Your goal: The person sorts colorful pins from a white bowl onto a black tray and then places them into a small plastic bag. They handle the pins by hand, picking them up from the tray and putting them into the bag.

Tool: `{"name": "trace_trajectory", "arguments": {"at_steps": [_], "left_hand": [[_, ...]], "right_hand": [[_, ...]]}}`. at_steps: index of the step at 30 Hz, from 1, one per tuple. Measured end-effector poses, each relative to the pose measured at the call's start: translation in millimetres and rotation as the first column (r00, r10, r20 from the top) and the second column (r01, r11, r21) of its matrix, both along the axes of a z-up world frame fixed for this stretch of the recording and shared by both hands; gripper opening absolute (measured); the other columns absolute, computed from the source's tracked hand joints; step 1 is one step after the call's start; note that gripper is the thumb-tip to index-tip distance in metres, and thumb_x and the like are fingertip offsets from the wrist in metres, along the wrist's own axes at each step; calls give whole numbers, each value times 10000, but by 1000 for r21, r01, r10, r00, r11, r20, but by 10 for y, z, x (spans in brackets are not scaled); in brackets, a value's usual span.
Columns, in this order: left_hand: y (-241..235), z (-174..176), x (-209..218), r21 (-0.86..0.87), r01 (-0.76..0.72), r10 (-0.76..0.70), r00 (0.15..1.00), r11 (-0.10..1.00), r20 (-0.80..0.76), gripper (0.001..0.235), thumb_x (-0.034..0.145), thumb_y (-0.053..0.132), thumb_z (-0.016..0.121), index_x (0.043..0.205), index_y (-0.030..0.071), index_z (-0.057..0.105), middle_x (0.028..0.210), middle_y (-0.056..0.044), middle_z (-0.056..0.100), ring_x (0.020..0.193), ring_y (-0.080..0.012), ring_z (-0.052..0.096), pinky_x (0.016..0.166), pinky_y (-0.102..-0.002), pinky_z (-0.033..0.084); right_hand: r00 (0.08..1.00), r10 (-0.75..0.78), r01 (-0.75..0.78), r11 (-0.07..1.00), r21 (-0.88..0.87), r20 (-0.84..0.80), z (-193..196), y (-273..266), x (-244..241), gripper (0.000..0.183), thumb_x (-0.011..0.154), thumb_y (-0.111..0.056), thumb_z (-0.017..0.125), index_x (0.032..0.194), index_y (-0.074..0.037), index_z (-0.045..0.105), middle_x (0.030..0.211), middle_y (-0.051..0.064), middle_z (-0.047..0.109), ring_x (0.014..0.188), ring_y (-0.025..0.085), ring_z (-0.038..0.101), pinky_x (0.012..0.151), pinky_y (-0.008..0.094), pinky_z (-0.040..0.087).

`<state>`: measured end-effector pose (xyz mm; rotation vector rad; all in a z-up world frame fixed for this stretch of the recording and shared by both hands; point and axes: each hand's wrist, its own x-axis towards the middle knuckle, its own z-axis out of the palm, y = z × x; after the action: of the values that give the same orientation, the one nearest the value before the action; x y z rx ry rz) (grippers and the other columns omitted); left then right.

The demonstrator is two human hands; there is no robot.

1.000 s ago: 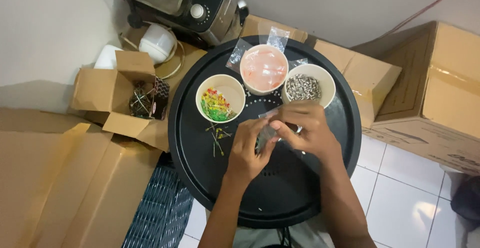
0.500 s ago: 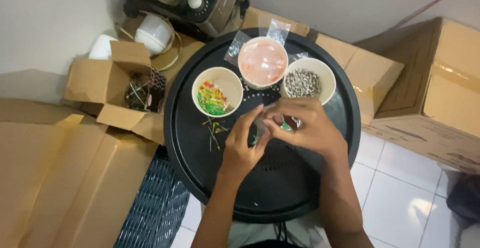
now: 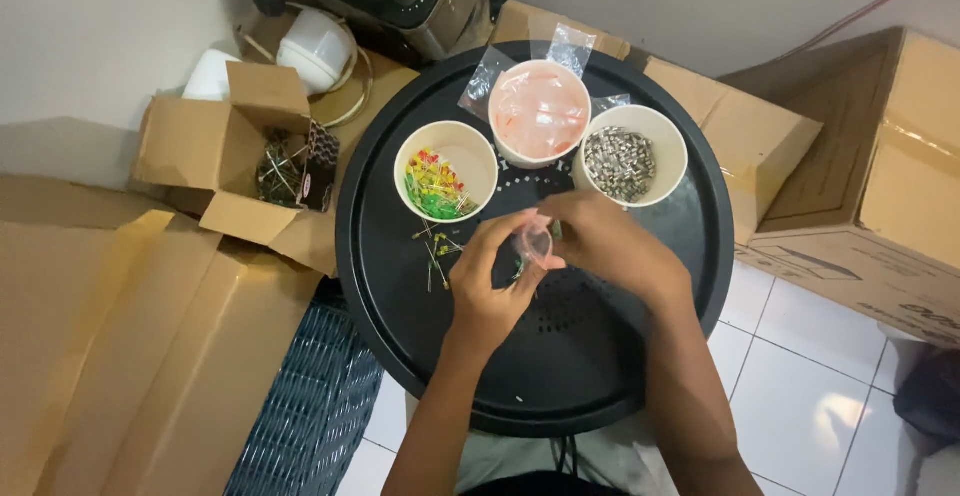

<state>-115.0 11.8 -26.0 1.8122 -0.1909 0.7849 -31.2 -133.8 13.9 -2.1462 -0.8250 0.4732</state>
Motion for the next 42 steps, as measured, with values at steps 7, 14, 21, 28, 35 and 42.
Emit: {"name": "trace_trajectory", "arguments": {"at_steps": [7,14,21,28,35,42], "left_hand": [[70,332,119,58,131,-128,990,990,-53,566,819,324,859,1316,117,683,1165,-63,725,1038,-251,745,908,-375,618],[116,249,145,184,224,-229,973,957,7,503,888,308,789,1321,83,671,1140,-86,697,1022,-258,720,919,-377,616],[109,349,146,126,368,-376,926,921,42,437,908,308,762,1233,28,679,1015,-133,694,917,-316,727,805,-439,632],[106,288,118,155,234,-263,945,960,197,376,895,338,796,1106,32,739,948,-95,714,798,-252,708,769,-382,616],[137,160,108,53,216,-223,957,975,187,355,877,333,821,1116,78,761,968,-63,774,816,-245,740,764,-391,599],[160,122,130,102,237,-245,967,966,71,433,866,355,827,1187,84,720,1009,-69,767,913,-258,745,861,-419,579]], "right_hand": [[996,-31,3,944,-330,-79,-159,51,-153,352,799,56,645,1132,166,675,1062,388,700,990,560,678,828,642,548],[1000,-18,12,960,-281,-19,-124,97,-85,279,771,-12,699,1040,59,681,960,262,700,920,464,700,758,555,546],[999,-32,39,970,-240,32,-98,21,-102,210,739,-90,762,934,-66,688,843,117,700,840,353,725,677,455,543],[997,-24,37,980,-197,71,-81,18,-115,181,713,-152,812,849,-165,694,749,1,701,775,264,746,612,374,542],[959,-279,279,922,267,-41,146,-39,-65,140,944,-101,621,1028,1,668,665,165,695,391,224,606,406,317,487],[947,-259,314,601,735,-192,-6,-209,-74,275,883,132,642,1146,152,565,689,241,625,287,166,512,310,259,428]]}}
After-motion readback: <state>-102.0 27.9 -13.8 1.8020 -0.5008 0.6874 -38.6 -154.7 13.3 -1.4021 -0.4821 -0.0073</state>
